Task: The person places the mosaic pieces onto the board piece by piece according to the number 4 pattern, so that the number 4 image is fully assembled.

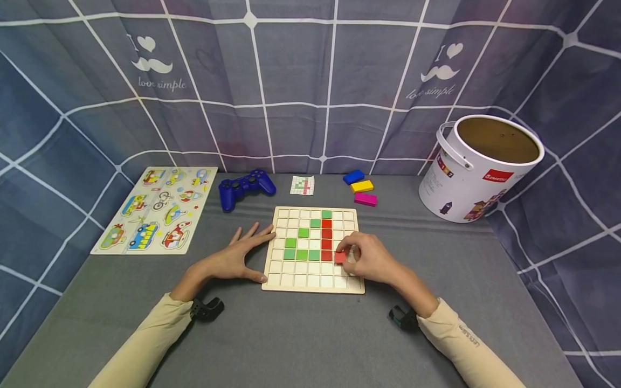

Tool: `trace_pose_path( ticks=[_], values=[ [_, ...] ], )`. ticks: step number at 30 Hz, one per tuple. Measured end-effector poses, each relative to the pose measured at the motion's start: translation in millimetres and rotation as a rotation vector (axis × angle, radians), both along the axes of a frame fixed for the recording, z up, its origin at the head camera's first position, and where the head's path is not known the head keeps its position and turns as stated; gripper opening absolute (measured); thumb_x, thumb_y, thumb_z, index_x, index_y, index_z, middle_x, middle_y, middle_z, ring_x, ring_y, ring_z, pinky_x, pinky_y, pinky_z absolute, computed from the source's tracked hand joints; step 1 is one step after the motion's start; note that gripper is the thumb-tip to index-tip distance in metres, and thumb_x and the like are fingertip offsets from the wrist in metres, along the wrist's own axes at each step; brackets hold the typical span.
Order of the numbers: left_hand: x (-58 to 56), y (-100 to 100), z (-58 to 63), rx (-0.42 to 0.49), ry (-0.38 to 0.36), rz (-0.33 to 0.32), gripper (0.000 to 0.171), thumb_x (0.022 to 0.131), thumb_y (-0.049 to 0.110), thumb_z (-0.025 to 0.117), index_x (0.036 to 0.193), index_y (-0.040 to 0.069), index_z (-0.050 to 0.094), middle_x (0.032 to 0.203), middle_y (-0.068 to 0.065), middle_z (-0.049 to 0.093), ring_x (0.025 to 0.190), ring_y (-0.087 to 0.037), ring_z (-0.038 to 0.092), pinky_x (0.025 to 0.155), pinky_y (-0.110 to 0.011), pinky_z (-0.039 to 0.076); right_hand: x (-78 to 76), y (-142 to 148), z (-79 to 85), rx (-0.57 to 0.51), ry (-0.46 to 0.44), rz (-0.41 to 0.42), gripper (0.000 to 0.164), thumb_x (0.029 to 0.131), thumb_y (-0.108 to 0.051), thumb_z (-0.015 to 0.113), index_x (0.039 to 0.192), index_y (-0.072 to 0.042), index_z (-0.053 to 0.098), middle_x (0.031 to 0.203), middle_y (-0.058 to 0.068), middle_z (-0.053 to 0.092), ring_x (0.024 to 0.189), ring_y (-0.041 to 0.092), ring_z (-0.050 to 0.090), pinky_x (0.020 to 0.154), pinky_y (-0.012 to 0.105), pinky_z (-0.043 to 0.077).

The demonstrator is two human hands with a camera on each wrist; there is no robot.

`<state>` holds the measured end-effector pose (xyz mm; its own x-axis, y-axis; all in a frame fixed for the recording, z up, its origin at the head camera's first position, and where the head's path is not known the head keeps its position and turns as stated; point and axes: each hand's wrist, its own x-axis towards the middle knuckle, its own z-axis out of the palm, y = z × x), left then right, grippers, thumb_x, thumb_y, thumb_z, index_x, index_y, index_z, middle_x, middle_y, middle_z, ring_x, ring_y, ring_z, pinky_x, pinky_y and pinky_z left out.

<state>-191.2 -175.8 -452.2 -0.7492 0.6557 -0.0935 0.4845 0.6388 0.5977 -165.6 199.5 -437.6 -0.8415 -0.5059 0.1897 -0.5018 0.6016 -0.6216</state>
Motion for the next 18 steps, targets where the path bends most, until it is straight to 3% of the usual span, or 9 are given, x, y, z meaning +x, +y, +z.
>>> trace_pose_path(
  ticks=[7,18],
  values=[
    [-0.4,0.2,-1.3,-0.016,-0.012,0.012,0.111,0.073,0.053,0.086,0.161,0.023,0.024,0.167,0.005,0.007,0.152,-0.029,-0.008,0.115,-0.058,-0.015,6.6,-12.8,-2.7,0.037,0.028,0.066,0.029,0.072,-0.006,0.082,0.098,-0.015,0.074,0.069,-0.001,0.058,0.057,0.005,0.048,0.054,0.025,0.040],
    [-0.2,0.8,-1.1,-0.001,-0.002,0.002,0.111,0.073,0.053,0.086,0.161,0.021,0.025,0.167,0.002,0.009,0.152,-0.032,-0.007,0.114,-0.060,-0.015,8.9,-23.1,-1.4,0.103,0.047,0.095,0.024,0.075,-0.010,0.081,0.097,-0.014,0.074,0.083,-0.007,0.064,0.062,0.011,0.054,0.056,0.024,0.043]
  ],
)
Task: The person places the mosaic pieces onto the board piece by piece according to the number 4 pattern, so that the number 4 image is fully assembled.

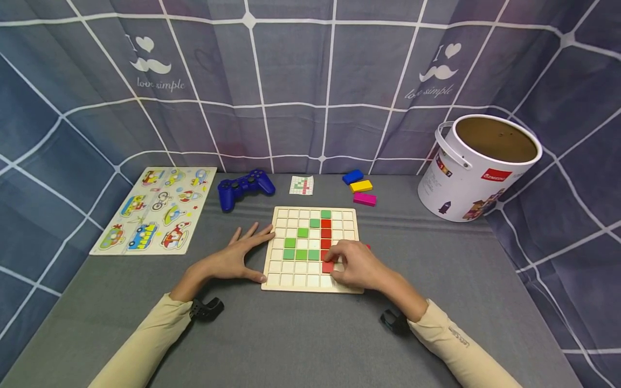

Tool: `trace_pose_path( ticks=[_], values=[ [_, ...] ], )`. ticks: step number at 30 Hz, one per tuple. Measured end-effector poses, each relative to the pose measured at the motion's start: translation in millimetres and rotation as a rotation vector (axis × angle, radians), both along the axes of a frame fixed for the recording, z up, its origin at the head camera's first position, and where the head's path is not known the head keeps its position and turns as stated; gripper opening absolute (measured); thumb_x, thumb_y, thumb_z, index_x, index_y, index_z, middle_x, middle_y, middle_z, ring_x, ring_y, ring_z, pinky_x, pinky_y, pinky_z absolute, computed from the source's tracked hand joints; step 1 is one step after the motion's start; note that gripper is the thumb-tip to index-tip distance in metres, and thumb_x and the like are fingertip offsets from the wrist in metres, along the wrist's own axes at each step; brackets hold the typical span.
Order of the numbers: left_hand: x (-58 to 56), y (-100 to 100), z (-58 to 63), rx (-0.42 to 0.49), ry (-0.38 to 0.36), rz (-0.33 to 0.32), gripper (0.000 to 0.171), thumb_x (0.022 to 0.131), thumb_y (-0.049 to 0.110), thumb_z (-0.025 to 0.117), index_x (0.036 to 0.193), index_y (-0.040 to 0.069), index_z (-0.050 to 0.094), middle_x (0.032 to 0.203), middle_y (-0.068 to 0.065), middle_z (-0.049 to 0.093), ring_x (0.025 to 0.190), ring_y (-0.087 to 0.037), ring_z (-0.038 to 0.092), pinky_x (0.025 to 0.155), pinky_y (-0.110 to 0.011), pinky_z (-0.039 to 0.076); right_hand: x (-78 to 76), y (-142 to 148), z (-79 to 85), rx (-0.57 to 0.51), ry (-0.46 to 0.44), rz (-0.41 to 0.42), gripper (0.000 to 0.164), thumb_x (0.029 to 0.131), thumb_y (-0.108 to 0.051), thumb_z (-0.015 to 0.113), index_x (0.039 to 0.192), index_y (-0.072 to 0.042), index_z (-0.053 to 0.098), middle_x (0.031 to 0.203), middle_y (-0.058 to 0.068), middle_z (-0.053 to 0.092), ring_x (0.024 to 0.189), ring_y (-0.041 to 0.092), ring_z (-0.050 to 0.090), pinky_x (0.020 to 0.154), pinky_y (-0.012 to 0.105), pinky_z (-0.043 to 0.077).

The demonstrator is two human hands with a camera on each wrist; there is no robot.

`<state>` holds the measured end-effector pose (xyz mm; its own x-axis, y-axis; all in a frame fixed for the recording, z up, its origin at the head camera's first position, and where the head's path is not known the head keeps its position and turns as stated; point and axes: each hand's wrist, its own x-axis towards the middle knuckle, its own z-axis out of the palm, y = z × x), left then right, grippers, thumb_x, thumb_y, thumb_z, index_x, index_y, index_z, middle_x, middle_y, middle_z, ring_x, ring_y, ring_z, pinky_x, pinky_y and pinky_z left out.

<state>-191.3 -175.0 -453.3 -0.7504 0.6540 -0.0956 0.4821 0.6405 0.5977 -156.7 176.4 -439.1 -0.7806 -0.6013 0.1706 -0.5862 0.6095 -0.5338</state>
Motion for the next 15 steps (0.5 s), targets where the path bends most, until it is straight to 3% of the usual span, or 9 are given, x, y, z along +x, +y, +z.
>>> trace_pose_path(
  ticks=[9,15],
  values=[
    [-0.6,-0.3,-1.1,-0.018,-0.010,0.007,0.112,0.073,0.053,0.086,0.161,0.023,0.024,0.167,0.007,0.006,0.152,-0.029,-0.009,0.115,-0.057,-0.016,-1.0,-1.1,-1.7,-0.014,0.039,0.021,0.025,0.074,-0.011,0.084,0.096,-0.017,0.077,0.081,-0.008,0.064,0.064,0.011,0.055,0.059,0.025,0.042],
    [-1.3,-0.4,-1.5,-0.020,-0.007,0.009,0.111,0.074,0.053,0.085,0.161,0.023,0.024,0.167,0.005,0.007,0.152,-0.030,-0.009,0.115,-0.058,-0.016,0.0,10.4,1.9,-0.048,0.007,-0.046,0.029,0.074,-0.012,0.087,0.100,-0.015,0.077,0.079,-0.006,0.063,0.062,0.011,0.054,0.057,0.026,0.043]
  ],
)
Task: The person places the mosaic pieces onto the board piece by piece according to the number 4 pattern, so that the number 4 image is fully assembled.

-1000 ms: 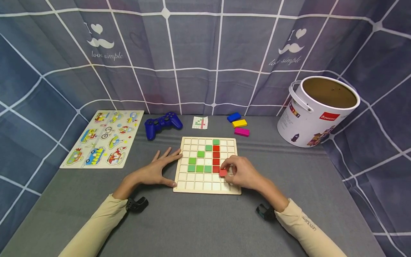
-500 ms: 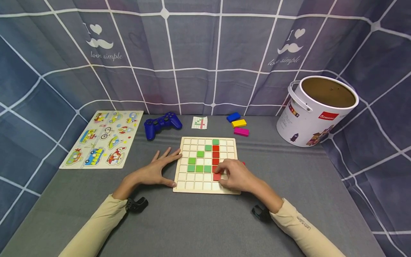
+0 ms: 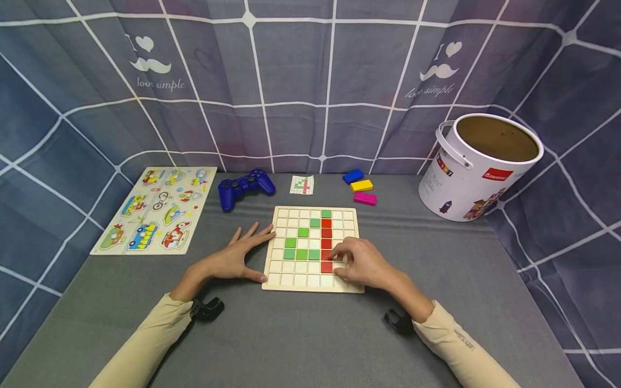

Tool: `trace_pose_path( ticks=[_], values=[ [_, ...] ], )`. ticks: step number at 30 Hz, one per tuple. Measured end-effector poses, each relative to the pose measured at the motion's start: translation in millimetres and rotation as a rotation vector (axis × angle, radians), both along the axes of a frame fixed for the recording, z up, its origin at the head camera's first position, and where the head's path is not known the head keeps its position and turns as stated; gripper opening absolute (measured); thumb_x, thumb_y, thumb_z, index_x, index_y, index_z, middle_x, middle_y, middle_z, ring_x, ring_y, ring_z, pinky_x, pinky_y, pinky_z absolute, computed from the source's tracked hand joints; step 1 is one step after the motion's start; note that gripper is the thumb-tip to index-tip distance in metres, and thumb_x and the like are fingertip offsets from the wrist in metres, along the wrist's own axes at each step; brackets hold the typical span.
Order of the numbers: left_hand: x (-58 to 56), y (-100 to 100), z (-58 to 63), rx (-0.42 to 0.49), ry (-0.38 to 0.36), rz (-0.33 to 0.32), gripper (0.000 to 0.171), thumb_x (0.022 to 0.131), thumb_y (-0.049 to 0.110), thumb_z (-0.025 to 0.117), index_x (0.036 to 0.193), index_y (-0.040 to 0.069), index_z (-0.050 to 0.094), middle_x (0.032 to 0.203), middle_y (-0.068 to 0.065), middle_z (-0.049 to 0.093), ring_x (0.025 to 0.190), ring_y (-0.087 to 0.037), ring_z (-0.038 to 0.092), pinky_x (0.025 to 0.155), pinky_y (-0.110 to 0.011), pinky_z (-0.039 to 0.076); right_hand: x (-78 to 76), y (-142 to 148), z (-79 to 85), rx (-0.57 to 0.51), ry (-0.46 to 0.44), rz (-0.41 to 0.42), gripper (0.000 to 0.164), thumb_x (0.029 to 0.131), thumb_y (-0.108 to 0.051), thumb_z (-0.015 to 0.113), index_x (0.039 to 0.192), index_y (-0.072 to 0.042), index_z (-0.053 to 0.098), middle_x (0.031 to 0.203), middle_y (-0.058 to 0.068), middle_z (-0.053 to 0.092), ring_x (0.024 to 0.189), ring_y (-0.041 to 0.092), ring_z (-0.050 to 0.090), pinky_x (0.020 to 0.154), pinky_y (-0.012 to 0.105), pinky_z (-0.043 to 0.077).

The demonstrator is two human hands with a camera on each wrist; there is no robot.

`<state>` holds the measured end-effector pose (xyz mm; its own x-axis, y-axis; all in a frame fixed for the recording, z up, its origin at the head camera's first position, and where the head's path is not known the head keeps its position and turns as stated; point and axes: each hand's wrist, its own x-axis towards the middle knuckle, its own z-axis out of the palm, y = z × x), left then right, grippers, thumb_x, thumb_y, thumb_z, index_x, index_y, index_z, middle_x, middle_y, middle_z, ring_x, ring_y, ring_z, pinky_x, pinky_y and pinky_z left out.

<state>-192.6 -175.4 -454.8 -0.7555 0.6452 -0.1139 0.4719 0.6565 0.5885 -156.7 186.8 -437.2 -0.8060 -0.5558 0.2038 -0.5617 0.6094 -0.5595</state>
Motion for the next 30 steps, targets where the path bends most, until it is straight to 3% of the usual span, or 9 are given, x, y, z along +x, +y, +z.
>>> trace_pose_path(
  ticks=[6,15,30],
  values=[
    [0.2,0.2,1.1,0.000,0.003,-0.001,0.111,0.073,0.052,0.086,0.161,0.022,0.025,0.167,0.004,0.007,0.152,-0.030,-0.008,0.114,-0.058,-0.015,-0.8,23.9,3.9,-0.002,0.006,-0.087,0.029,0.074,-0.007,0.084,0.101,-0.013,0.076,0.076,-0.001,0.060,0.062,0.009,0.052,0.056,0.027,0.042],
    [-0.2,0.3,-0.1,-0.003,0.009,-0.002,0.111,0.073,0.054,0.085,0.161,0.023,0.025,0.167,0.005,0.006,0.152,-0.030,-0.008,0.115,-0.058,-0.015,-8.2,56.9,1.1,0.002,0.004,-0.198,0.027,0.077,-0.001,0.080,0.102,-0.011,0.077,0.088,0.001,0.065,0.062,0.012,0.052,0.051,0.026,0.042],
    [0.6,0.3,1.1,0.002,0.003,0.000,0.111,0.073,0.053,0.085,0.161,0.022,0.025,0.167,0.003,0.007,0.152,-0.030,-0.008,0.115,-0.059,-0.015,-22.3,64.7,-9.5,0.012,-0.054,-0.225,0.027,0.075,-0.001,0.080,0.100,-0.010,0.077,0.084,0.001,0.065,0.057,0.010,0.050,0.051,0.026,0.041]
  ],
)
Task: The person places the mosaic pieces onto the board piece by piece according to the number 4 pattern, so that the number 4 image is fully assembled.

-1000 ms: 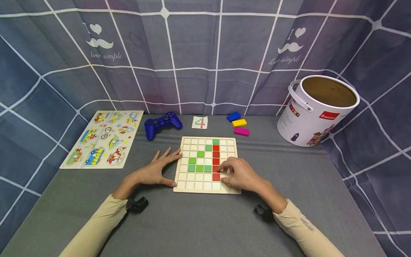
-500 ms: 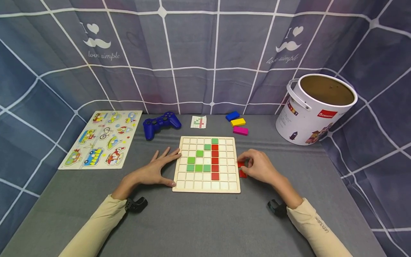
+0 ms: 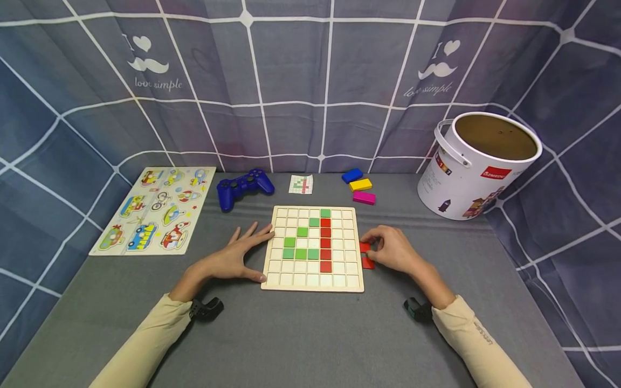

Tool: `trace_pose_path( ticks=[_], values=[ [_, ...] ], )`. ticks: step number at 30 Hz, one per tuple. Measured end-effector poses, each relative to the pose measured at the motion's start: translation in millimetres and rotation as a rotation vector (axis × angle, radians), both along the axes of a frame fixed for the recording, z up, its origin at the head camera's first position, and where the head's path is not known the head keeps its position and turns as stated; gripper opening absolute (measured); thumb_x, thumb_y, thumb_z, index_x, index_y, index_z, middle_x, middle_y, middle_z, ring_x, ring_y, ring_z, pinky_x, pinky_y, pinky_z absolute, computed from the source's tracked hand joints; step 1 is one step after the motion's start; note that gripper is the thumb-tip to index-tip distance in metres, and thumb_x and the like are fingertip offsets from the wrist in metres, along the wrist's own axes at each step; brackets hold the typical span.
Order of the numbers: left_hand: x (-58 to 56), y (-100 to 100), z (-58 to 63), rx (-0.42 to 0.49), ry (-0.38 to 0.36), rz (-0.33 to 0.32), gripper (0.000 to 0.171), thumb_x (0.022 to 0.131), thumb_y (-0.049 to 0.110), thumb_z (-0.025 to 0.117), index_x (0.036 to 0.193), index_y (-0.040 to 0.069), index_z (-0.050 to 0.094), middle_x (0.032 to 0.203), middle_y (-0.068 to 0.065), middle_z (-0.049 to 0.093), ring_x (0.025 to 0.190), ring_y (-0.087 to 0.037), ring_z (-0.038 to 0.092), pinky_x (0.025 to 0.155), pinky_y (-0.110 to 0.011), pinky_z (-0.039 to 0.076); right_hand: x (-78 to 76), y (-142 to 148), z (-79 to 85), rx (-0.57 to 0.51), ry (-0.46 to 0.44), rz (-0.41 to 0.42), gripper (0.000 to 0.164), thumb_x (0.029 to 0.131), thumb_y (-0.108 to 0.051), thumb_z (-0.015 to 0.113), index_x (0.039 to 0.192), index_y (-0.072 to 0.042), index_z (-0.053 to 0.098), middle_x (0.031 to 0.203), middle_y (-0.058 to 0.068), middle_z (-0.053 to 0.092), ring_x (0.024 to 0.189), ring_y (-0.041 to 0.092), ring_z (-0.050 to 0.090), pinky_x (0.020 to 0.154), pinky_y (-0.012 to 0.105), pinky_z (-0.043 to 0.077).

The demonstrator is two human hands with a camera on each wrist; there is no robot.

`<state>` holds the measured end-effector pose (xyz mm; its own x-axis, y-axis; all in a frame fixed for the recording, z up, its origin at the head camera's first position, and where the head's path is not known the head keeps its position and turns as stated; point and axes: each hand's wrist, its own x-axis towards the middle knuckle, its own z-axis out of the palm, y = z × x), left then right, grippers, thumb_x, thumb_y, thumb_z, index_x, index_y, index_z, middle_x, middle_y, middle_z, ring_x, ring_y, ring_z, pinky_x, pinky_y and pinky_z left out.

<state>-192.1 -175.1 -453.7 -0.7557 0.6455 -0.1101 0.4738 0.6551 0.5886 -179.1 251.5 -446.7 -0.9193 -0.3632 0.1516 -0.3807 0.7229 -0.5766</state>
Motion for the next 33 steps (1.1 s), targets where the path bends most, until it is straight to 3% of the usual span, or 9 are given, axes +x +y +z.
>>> trace_pose_path(
  ticks=[12,21,33],
  values=[
    [1.3,-0.2,0.0,0.020,-0.002,-0.005,0.111,0.073,0.053,0.086,0.160,0.021,0.026,0.167,0.003,0.008,0.152,-0.031,-0.008,0.114,-0.059,-0.015,4.0,0.1,4.3,-0.044,-0.005,-0.006,0.028,0.073,-0.002,0.081,0.099,-0.013,0.077,0.081,0.001,0.062,0.058,0.011,0.050,0.050,0.026,0.042],
    [0.3,-0.2,0.4,0.023,0.003,-0.011,0.110,0.073,0.053,0.085,0.161,0.021,0.026,0.167,0.002,0.008,0.152,-0.032,-0.007,0.114,-0.060,-0.015,16.9,-23.4,11.4,-0.096,0.001,0.094,0.030,0.073,-0.001,0.082,0.100,-0.014,0.075,0.088,0.000,0.063,0.057,0.009,0.052,0.049,0.025,0.042],
    [-0.4,0.4,0.7,0.023,-0.002,-0.001,0.111,0.072,0.053,0.086,0.160,0.021,0.027,0.167,0.003,0.009,0.152,-0.032,-0.007,0.114,-0.060,-0.014,35.7,-60.2,11.0,-0.122,0.013,0.231,0.030,0.070,-0.001,0.080,0.096,-0.013,0.072,0.079,-0.002,0.063,0.056,0.008,0.052,0.051,0.024,0.044]
  ],
)
